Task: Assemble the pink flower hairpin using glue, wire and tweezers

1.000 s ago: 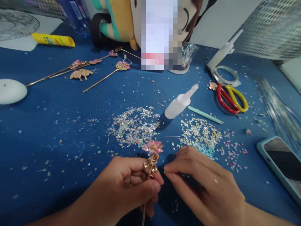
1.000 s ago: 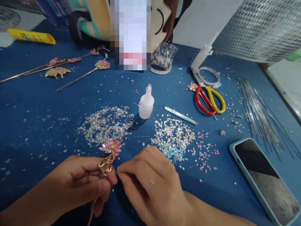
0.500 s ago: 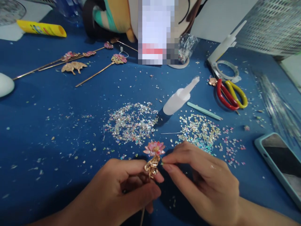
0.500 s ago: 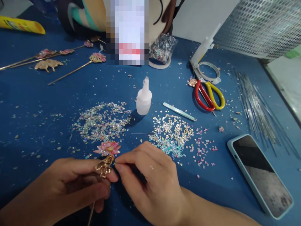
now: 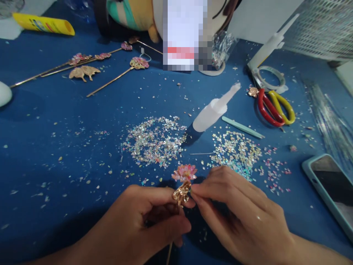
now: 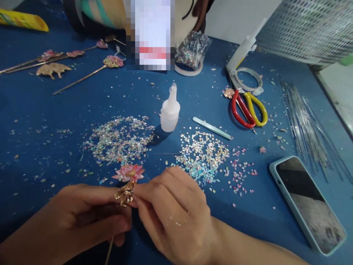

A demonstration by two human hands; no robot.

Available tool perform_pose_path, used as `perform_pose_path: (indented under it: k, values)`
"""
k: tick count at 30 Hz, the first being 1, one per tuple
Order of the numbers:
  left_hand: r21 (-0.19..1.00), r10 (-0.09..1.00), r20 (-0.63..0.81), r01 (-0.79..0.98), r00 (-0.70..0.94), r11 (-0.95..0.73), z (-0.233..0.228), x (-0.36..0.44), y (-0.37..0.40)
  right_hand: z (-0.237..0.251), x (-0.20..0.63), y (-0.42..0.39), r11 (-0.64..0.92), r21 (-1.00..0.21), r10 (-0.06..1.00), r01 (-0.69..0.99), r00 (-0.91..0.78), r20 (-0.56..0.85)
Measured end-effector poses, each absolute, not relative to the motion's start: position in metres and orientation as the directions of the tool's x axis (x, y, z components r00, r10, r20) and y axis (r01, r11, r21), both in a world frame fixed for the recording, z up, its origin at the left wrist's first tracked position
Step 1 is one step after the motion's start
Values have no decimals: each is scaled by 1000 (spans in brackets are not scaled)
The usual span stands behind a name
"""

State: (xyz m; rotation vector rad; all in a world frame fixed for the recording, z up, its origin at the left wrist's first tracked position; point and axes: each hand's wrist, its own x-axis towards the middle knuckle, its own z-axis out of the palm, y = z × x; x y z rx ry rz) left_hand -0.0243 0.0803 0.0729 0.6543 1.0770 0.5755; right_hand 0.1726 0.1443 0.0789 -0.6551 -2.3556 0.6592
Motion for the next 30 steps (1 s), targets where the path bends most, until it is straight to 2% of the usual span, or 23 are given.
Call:
perform_pose_path:
  k: [5, 12, 22, 30]
  values:
    - [708, 674, -640, -56, 369, 704, 73, -25, 79, 78, 170, 142, 778, -545, 578, 312, -695, 427]
    - [763, 706, -618, 47, 346, 645, 77, -22, 84, 75, 172, 137, 805, -502, 559, 316, -687, 464]
    - [811, 754, -552, 17, 357, 585, 71, -25, 75, 77, 174, 139, 813, -469, 550, 344, -720, 424]
    - [814, 740, -565, 100, 365, 572, 75, -24, 80, 78, 174, 142, 819, -466, 539, 335, -727, 425]
